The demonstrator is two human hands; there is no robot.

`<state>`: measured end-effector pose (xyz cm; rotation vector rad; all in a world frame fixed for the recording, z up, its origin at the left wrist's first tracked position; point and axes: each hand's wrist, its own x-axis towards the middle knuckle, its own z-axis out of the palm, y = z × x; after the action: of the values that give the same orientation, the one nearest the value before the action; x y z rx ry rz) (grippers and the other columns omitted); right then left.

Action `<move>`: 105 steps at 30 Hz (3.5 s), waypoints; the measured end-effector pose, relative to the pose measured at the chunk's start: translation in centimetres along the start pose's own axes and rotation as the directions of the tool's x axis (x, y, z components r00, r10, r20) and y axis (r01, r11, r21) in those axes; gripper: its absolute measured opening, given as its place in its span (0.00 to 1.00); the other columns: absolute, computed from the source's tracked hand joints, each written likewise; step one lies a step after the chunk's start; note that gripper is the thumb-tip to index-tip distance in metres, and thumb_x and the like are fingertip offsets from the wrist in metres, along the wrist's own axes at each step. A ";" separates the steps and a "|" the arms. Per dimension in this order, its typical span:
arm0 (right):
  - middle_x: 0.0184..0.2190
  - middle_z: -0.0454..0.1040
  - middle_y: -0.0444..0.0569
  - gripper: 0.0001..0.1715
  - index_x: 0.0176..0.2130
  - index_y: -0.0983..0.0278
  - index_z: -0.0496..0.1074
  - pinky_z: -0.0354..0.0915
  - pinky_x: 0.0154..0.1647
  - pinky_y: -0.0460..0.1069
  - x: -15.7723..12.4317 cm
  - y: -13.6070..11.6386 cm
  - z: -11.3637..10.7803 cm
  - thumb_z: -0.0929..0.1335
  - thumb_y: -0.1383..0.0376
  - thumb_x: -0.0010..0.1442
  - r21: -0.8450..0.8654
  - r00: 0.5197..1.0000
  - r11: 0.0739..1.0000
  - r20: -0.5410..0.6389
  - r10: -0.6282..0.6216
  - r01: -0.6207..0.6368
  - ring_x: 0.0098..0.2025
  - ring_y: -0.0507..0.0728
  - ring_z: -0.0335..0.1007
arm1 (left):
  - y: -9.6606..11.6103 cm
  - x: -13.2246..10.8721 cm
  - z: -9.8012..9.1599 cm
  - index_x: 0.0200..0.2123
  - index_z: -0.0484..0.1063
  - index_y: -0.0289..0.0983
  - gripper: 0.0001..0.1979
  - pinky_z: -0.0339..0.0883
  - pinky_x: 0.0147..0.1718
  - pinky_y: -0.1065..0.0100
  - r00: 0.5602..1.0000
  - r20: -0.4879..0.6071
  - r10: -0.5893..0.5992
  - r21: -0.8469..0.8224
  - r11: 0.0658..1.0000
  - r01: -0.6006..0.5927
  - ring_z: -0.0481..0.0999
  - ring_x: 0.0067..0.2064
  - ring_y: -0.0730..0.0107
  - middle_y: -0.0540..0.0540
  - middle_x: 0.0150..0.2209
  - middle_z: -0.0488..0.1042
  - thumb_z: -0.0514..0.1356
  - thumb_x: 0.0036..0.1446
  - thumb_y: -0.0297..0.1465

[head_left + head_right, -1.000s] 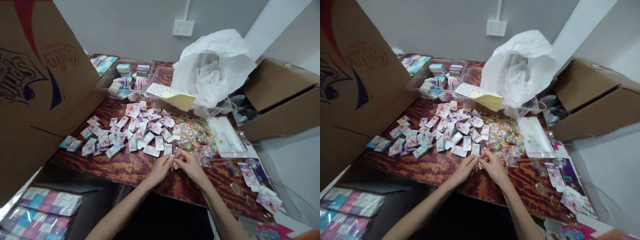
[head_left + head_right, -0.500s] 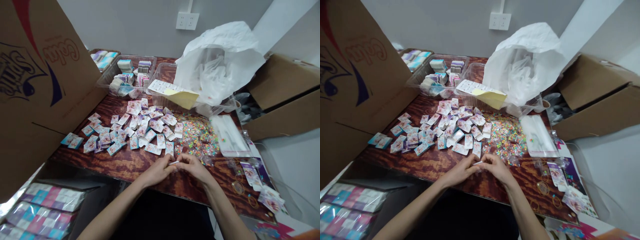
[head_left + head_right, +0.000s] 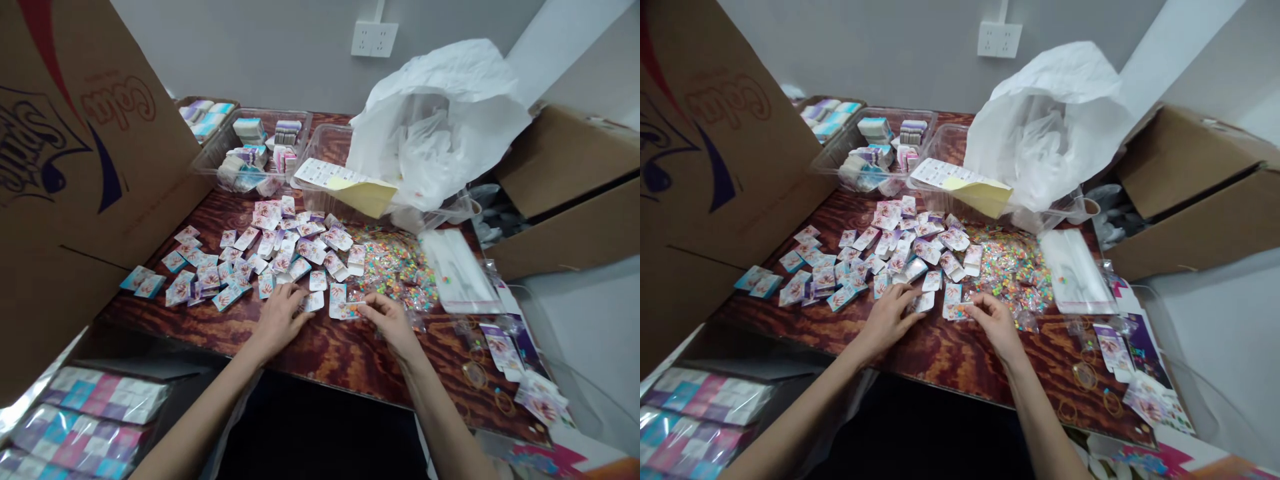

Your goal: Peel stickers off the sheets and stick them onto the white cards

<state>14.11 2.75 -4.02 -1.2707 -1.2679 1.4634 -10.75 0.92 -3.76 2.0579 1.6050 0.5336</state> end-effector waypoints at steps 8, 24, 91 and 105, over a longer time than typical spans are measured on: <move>0.29 0.70 0.47 0.09 0.32 0.62 0.73 0.59 0.36 0.50 -1.2 -3.9 0.9 0.66 0.64 0.64 -0.347 0.890 0.820 0.203 -0.409 0.456 0.33 0.56 0.65 | 2.6 -1.5 -0.7 0.52 0.70 0.36 0.23 0.73 0.30 0.68 0.878 0.472 0.073 -0.807 0.437 0.397 0.73 0.40 0.63 0.43 0.42 0.72 0.57 0.60 0.44; 0.25 0.69 0.44 0.13 0.28 0.64 0.71 0.56 0.32 0.47 0.3 -3.0 -0.3 0.69 0.58 0.58 -0.272 0.958 0.956 0.287 -0.028 0.110 0.30 0.53 0.62 | 2.6 -2.4 1.9 0.50 0.72 0.34 0.21 0.64 0.31 0.71 0.954 0.281 -0.099 -0.724 0.631 0.279 0.69 0.34 0.69 0.45 0.40 0.74 0.57 0.61 0.43; 0.28 0.71 0.41 0.14 0.44 0.58 0.73 0.62 0.34 0.48 -1.3 -0.4 3.8 0.71 0.62 0.55 0.048 0.988 0.992 -0.108 -0.113 0.119 0.31 0.53 0.66 | 4.0 -1.1 3.9 0.47 0.65 0.39 0.11 0.66 0.29 0.74 0.985 0.130 -0.115 -0.853 0.493 0.170 0.69 0.35 0.71 0.49 0.34 0.68 0.56 0.63 0.35; 0.25 0.74 0.44 0.13 0.30 0.62 0.75 0.62 0.32 0.48 -1.3 -0.1 3.2 0.75 0.57 0.48 0.040 0.991 0.999 -0.131 0.026 -0.021 0.29 0.54 0.67 | 4.3 -1.5 4.2 0.53 0.58 0.41 0.17 0.64 0.36 0.70 0.990 0.105 -0.092 -0.766 0.627 0.140 0.72 0.35 0.70 0.49 0.36 0.73 0.56 0.63 0.31</move>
<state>11.13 0.94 -3.67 -1.3379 -1.1360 1.3901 -5.34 -1.92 -4.71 1.2796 1.1448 0.9167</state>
